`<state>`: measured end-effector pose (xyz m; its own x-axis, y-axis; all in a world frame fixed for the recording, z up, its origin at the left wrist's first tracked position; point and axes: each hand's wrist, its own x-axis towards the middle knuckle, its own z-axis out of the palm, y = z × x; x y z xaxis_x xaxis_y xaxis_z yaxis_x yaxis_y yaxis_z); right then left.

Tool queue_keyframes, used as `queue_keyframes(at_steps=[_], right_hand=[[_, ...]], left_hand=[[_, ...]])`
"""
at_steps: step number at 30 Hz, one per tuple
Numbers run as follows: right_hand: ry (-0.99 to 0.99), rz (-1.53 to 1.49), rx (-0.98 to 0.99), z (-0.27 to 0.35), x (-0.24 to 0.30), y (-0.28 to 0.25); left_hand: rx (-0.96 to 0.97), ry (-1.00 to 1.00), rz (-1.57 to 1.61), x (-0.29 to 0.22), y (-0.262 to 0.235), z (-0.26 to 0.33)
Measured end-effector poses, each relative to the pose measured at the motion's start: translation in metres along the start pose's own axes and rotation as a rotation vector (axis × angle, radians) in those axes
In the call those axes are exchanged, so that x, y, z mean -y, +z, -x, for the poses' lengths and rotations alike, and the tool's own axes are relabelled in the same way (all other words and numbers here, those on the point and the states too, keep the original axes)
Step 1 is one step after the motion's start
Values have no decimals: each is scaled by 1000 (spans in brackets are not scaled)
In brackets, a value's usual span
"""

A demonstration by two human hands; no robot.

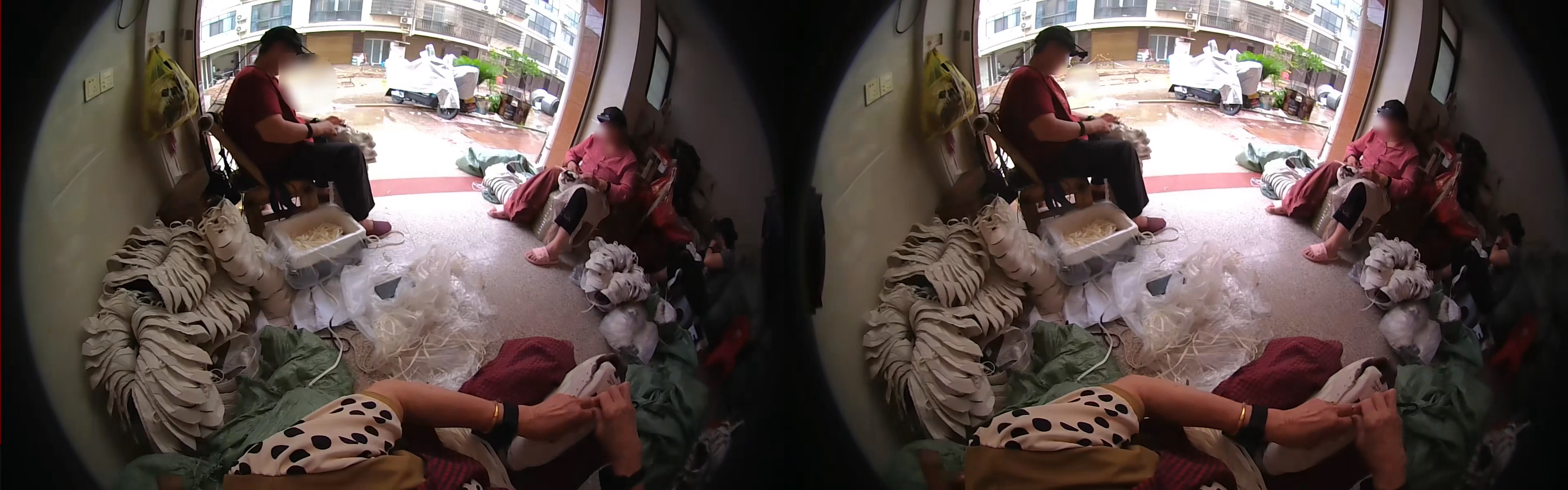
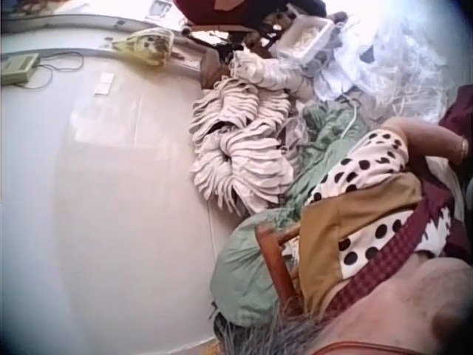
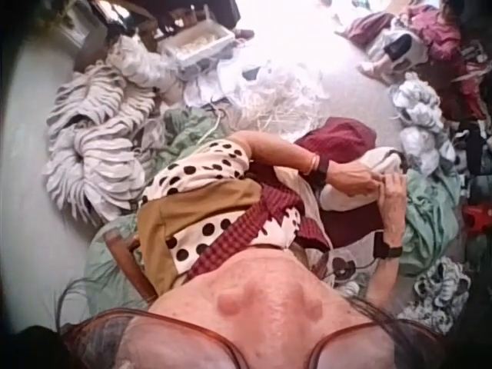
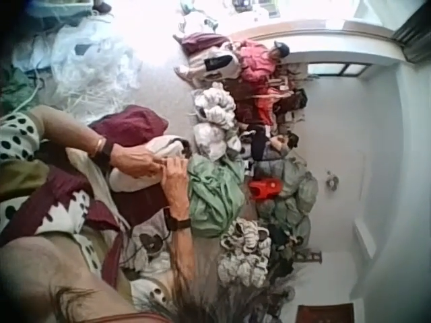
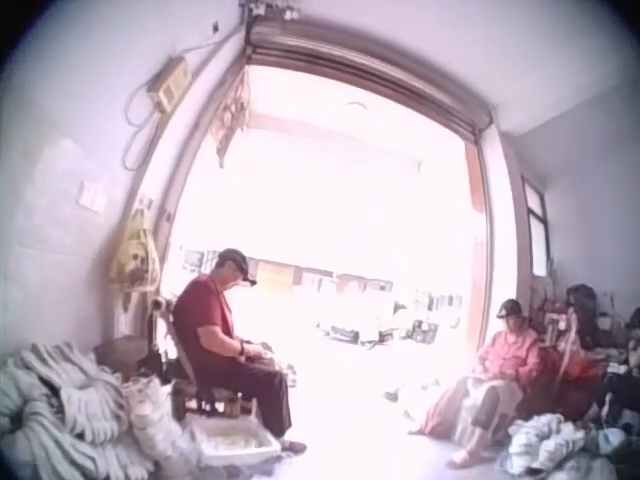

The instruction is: The recorder is lacing a white shoe upper while sitting on the floor with other workers in a workshop environment.

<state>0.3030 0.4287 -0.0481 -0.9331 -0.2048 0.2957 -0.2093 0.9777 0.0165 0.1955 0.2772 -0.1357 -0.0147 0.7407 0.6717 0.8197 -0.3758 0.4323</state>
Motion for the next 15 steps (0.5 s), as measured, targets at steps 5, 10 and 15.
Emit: queue_keyframes(at_steps=[5, 10, 15], right_hand=[[-33, 22, 52, -4, 0, -1], [-48, 56, 15, 2, 1, 9], [58, -33, 8, 9, -6, 24]], left_hand=[[26, -58, 87, 2, 6, 4], [-106, -17, 8, -1, 21, 7], [-55, -151, 66, -15, 12, 1]])
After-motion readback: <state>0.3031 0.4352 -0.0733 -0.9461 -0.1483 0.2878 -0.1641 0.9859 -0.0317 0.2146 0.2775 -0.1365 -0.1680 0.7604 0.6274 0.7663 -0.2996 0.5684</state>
